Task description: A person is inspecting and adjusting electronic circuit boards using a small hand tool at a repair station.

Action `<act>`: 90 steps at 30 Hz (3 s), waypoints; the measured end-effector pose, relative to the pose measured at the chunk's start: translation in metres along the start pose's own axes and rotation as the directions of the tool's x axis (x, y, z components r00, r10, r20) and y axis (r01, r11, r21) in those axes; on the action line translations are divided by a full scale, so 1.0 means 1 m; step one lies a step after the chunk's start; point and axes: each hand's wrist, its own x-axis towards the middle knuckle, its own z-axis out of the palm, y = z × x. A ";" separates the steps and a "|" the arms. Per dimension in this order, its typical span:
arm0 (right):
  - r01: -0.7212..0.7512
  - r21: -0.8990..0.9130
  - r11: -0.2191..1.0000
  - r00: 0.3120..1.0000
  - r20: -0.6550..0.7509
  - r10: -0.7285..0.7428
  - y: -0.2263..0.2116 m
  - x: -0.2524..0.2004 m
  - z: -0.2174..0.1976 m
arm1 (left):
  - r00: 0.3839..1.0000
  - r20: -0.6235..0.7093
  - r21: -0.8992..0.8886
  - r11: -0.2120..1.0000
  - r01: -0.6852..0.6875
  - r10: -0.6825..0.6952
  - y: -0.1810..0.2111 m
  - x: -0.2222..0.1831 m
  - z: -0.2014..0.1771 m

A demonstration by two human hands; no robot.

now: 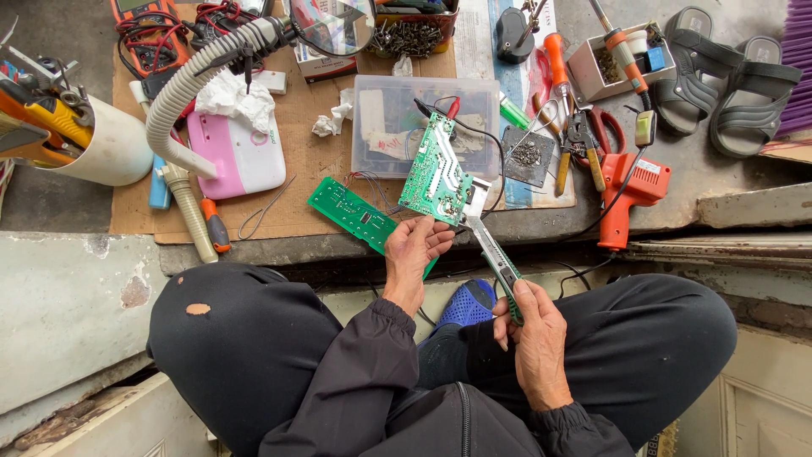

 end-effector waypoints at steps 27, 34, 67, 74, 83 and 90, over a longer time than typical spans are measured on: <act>0.111 0.058 0.992 0.993 0.023 -0.112 -0.004 0.046 0.022 | 0.999 -0.031 0.020 1.000 -0.013 0.013 0.001 0.000 0.001; 0.105 0.048 0.993 0.994 0.032 -0.107 -0.002 0.057 0.023 | 0.999 -0.032 0.000 1.000 -0.024 0.024 0.000 0.003 -0.003; -0.102 0.295 0.950 0.979 0.199 0.043 -0.040 0.084 0.010 | 0.991 -0.105 0.098 0.993 -0.072 0.082 0.020 0.002 -0.013; -0.142 0.312 0.939 0.961 0.272 0.055 -0.024 0.089 0.013 | 0.980 -0.188 0.092 0.994 -0.052 0.069 0.022 0.013 -0.014; -0.144 0.270 0.952 0.956 0.286 0.064 -0.019 0.087 0.018 | 0.973 -0.226 0.049 0.998 -0.027 0.037 0.024 0.016 -0.010; -0.111 0.212 0.971 0.962 0.266 0.051 -0.024 0.083 0.022 | 0.971 -0.238 0.020 0.999 -0.027 0.031 0.023 0.019 -0.011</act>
